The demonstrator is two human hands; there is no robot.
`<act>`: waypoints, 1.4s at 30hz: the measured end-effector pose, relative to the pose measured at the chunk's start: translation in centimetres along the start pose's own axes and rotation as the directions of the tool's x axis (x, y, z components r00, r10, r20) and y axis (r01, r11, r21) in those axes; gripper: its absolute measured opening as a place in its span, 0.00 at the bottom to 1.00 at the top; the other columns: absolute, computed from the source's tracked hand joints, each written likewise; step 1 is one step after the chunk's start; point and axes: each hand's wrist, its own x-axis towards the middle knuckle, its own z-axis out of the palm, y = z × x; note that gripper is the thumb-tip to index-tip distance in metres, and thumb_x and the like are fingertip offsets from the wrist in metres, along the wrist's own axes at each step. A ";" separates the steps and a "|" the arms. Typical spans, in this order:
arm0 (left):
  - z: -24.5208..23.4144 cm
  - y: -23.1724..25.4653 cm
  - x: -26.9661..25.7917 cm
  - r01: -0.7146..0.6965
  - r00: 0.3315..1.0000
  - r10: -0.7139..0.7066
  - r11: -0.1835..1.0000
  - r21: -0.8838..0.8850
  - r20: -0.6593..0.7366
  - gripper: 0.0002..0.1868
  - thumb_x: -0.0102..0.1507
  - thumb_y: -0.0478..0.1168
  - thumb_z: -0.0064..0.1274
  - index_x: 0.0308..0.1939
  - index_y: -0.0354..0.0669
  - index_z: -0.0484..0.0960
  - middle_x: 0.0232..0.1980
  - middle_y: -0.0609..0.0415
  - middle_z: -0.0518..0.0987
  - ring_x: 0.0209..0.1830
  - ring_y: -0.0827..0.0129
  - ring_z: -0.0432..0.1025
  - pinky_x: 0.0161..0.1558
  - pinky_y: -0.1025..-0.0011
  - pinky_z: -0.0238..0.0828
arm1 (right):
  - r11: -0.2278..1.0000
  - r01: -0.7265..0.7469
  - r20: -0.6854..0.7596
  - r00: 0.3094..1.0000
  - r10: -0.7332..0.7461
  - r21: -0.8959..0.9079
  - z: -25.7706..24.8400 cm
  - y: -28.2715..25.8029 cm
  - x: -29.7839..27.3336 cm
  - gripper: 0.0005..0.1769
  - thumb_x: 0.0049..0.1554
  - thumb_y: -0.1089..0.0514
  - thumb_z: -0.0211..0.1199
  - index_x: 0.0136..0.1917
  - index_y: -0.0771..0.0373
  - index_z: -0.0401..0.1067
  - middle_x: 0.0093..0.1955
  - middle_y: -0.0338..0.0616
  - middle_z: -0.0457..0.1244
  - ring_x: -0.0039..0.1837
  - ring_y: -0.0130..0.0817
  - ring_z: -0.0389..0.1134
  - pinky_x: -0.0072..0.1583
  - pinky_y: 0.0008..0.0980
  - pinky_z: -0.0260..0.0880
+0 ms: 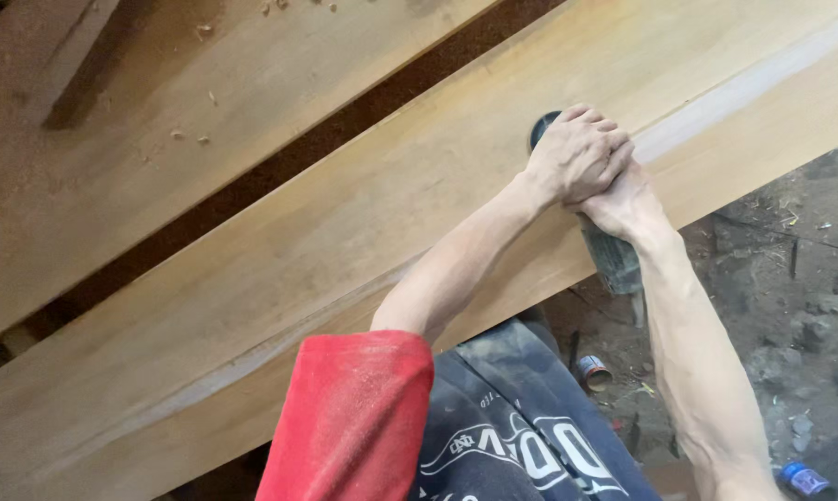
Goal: The person uses an orbital sander to smooth the surface of a large wooden plank. They move the sander back and forth along the grain, occasionally pausing to adjust the tool or reposition their hands.
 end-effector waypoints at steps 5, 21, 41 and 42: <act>-5.0 0.5 -8.1 0.100 0.992 -0.097 0.994 0.033 -0.075 0.11 0.62 0.47 0.49 0.35 0.50 0.85 0.38 0.55 0.83 0.47 0.60 0.75 0.59 0.61 0.65 | 0.970 0.077 0.194 0.980 -0.031 -0.231 4.7 -5.5 -3.2 0.40 0.47 0.45 0.72 0.66 0.65 0.67 0.59 0.63 0.67 0.63 0.58 0.69 0.57 0.49 0.72; -20.8 4.9 -40.4 0.412 0.882 -0.380 0.909 0.067 -0.278 0.11 0.65 0.41 0.52 0.49 0.45 0.85 0.53 0.54 0.84 0.58 0.59 0.74 0.69 0.54 0.59 | 0.944 0.204 0.502 0.863 -0.049 -0.259 24.3 -20.6 -21.9 0.35 0.48 0.50 0.64 0.66 0.63 0.61 0.50 0.64 0.67 0.52 0.63 0.71 0.55 0.56 0.72; -1.3 2.7 -11.9 0.011 0.989 -0.027 0.994 -0.111 -0.144 0.10 0.60 0.48 0.52 0.33 0.47 0.80 0.36 0.55 0.80 0.45 0.59 0.73 0.56 0.62 0.66 | 0.960 -0.113 0.114 0.983 0.146 -0.254 6.1 -2.3 -9.3 0.36 0.41 0.48 0.77 0.60 0.64 0.72 0.54 0.58 0.69 0.59 0.51 0.71 0.57 0.43 0.73; -0.1 2.5 -10.7 0.007 0.990 -0.022 0.994 -0.106 -0.137 0.10 0.60 0.48 0.52 0.33 0.47 0.81 0.36 0.55 0.80 0.45 0.59 0.73 0.56 0.62 0.66 | 0.982 -0.076 0.071 0.993 0.089 -0.171 5.4 -1.3 -8.5 0.38 0.39 0.51 0.77 0.61 0.65 0.71 0.55 0.57 0.69 0.59 0.49 0.71 0.56 0.41 0.73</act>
